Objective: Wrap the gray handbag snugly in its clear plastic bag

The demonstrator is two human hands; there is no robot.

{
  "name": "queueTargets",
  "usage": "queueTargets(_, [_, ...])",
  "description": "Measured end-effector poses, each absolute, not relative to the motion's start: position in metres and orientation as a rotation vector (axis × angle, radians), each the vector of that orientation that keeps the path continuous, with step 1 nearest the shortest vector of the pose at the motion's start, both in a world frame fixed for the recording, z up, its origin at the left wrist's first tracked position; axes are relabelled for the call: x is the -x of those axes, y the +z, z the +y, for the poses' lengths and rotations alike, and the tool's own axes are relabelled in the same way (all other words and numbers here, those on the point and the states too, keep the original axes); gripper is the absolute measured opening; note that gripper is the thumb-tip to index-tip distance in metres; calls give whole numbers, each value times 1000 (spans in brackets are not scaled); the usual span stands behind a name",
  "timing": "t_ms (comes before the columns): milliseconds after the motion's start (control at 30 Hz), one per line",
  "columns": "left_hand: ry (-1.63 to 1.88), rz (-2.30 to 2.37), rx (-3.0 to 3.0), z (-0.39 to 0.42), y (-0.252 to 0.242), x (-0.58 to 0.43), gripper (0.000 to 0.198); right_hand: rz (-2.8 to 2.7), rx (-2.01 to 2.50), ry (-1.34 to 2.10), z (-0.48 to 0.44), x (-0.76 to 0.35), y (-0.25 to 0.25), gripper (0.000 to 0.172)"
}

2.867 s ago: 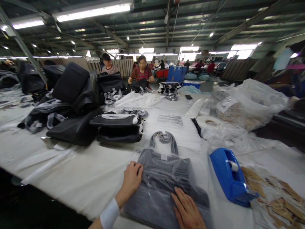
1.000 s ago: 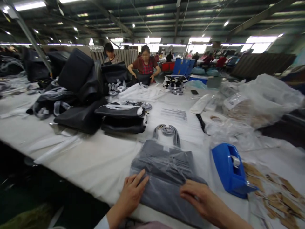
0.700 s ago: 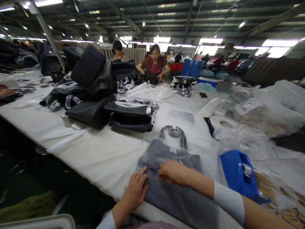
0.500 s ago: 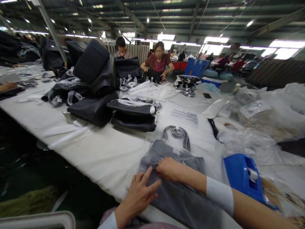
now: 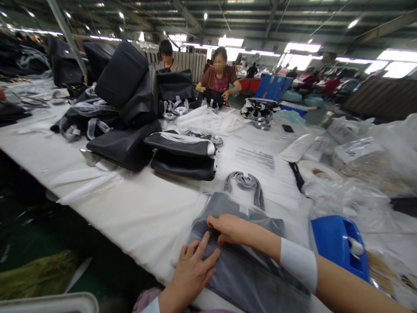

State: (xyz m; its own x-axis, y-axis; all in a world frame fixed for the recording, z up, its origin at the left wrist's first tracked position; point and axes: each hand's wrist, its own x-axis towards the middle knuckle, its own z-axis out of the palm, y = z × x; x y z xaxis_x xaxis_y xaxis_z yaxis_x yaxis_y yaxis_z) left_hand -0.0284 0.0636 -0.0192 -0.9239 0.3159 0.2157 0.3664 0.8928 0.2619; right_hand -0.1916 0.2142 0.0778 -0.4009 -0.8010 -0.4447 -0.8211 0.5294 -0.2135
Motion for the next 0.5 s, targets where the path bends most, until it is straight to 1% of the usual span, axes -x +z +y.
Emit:
queueTargets(167, [-446, -2907, 517, 66, -19, 32, 50, 2370, 1139, -61, 220, 217, 58, 43])
queueTargets(267, [-462, -2919, 516, 68, -19, 33, 51, 2496, 977, -187, 237, 234, 55, 37])
queueTargets(400, [-519, -2902, 542, 64, -15, 30, 58, 2788, 648, -387, 279, 237, 78, 37])
queueTargets(500, [-637, -2851, 639, 51, -16, 30, 58, 2897, 444, -524, 325, 197, 98, 41])
